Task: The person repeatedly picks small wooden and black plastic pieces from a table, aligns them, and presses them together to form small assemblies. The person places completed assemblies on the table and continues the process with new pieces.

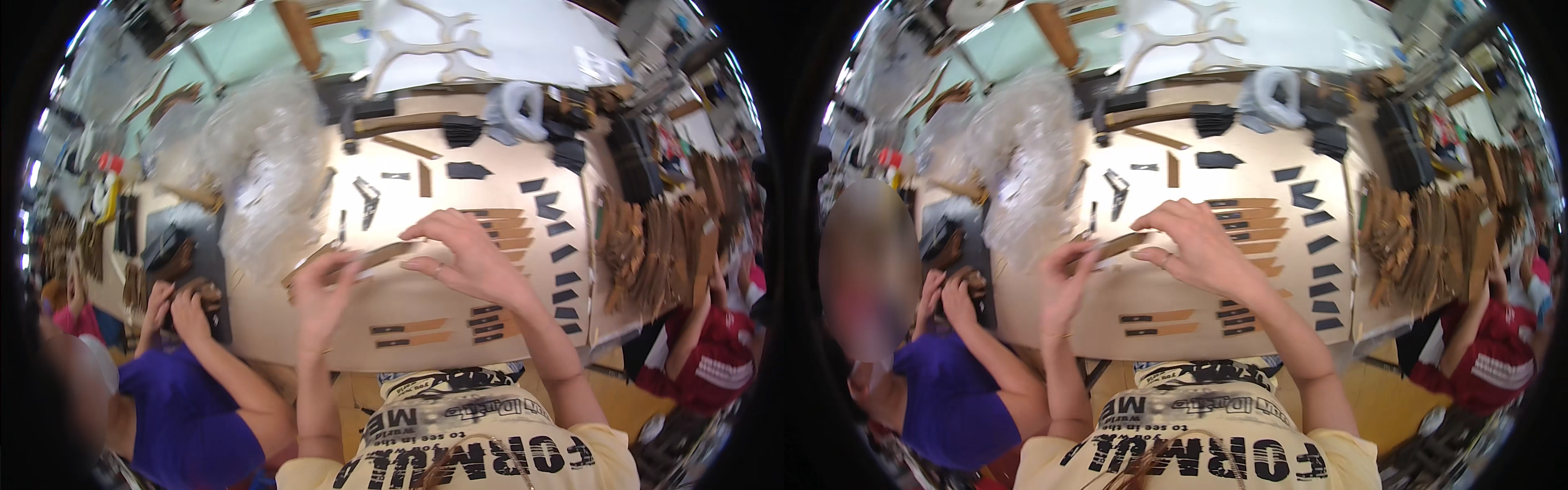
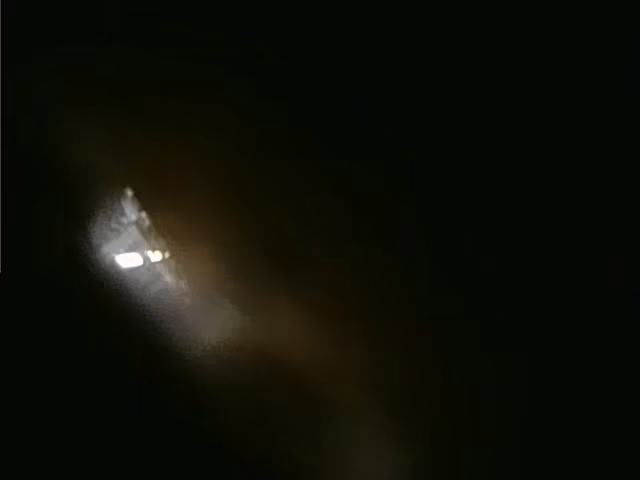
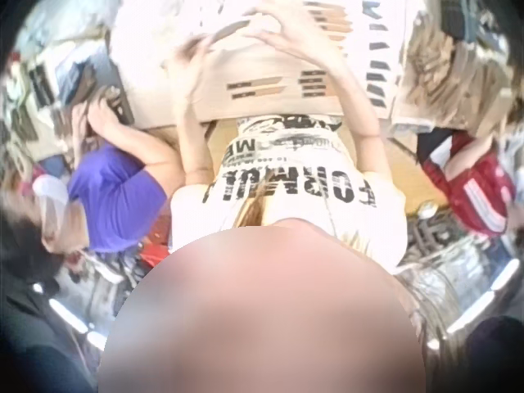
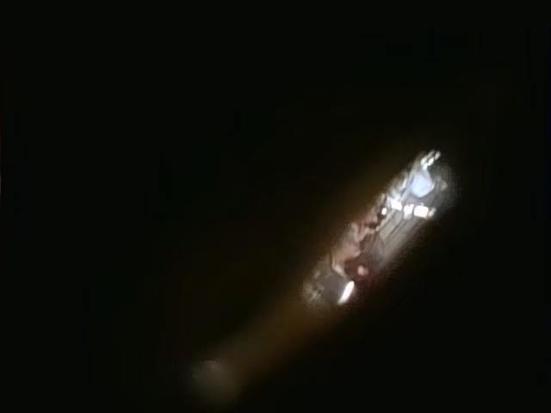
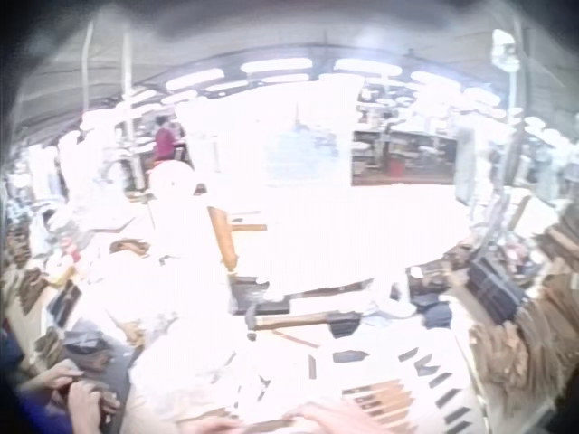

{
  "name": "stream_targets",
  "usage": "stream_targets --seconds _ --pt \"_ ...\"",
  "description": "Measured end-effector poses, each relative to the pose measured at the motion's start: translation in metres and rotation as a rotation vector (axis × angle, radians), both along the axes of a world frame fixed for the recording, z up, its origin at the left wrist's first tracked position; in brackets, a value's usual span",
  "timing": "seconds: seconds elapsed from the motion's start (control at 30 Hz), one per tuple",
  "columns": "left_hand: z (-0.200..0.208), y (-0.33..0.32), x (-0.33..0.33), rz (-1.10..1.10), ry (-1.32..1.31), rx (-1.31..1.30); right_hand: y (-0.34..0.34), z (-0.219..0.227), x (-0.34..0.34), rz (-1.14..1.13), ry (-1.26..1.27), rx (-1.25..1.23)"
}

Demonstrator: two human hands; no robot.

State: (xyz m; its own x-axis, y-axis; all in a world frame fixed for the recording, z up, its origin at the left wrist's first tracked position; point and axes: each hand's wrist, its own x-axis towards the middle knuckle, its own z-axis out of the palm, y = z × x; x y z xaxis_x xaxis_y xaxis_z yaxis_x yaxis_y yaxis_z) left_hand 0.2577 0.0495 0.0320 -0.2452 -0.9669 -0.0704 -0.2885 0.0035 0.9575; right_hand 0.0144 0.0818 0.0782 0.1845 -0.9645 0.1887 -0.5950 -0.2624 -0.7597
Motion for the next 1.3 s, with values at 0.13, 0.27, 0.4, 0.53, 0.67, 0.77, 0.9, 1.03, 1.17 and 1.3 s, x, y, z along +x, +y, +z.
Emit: stream_targets --seconds 0.13,0.27,0.4,0.53,0.67,0.77,0.9,1.03,1.17,1.3 --pt "-0.025 -0.017 0.071 0.211 -0.172 0.085 0.016 -0.025 -0.034 -0.27 0.109 0.122" --pt "-0.038 -0.025 0.092 0.217 -0.599 -0.086 0.04 -0.047 -0.09 -0.519 0.266 0.157" --pt "-0.024 -0.014 0.063 0.416 -1.094 -0.467 0.049 -0.064 -0.121 -0.642 0.25 0.175" --pt "0.004 -0.002 0.014 0.407 -0.987 -0.652 0.038 -0.08 -0.128 -0.631 0.25 0.128" --pt "0.0 0.011 -0.06 0.107 -0.498 -0.477 0.023 -0.089 -0.132 -0.547 0.285 0.229" --pt "-0.022 -0.005 -0.118 -0.181 -0.337 -0.511 0.018 -0.09 -0.137 -0.482 0.333 0.248" --pt "-0.049 -0.03 -0.183 -0.396 -0.392 -0.546 0.019 -0.092 -0.136 -0.493 0.366 0.118" --pt "-0.058 -0.045 -0.206 -0.54 -0.434 -0.542 0.025 -0.096 -0.136 -0.478 0.387 0.092" --pt "-0.061 -0.048 -0.207 -0.571 -0.436 -0.501 0.025 -0.097 -0.139 -0.442 0.323 0.167" --pt "-0.057 -0.051 -0.208 -0.535 -0.347 -0.511 0.02 -0.092 -0.136 -0.454 0.35 0.059"
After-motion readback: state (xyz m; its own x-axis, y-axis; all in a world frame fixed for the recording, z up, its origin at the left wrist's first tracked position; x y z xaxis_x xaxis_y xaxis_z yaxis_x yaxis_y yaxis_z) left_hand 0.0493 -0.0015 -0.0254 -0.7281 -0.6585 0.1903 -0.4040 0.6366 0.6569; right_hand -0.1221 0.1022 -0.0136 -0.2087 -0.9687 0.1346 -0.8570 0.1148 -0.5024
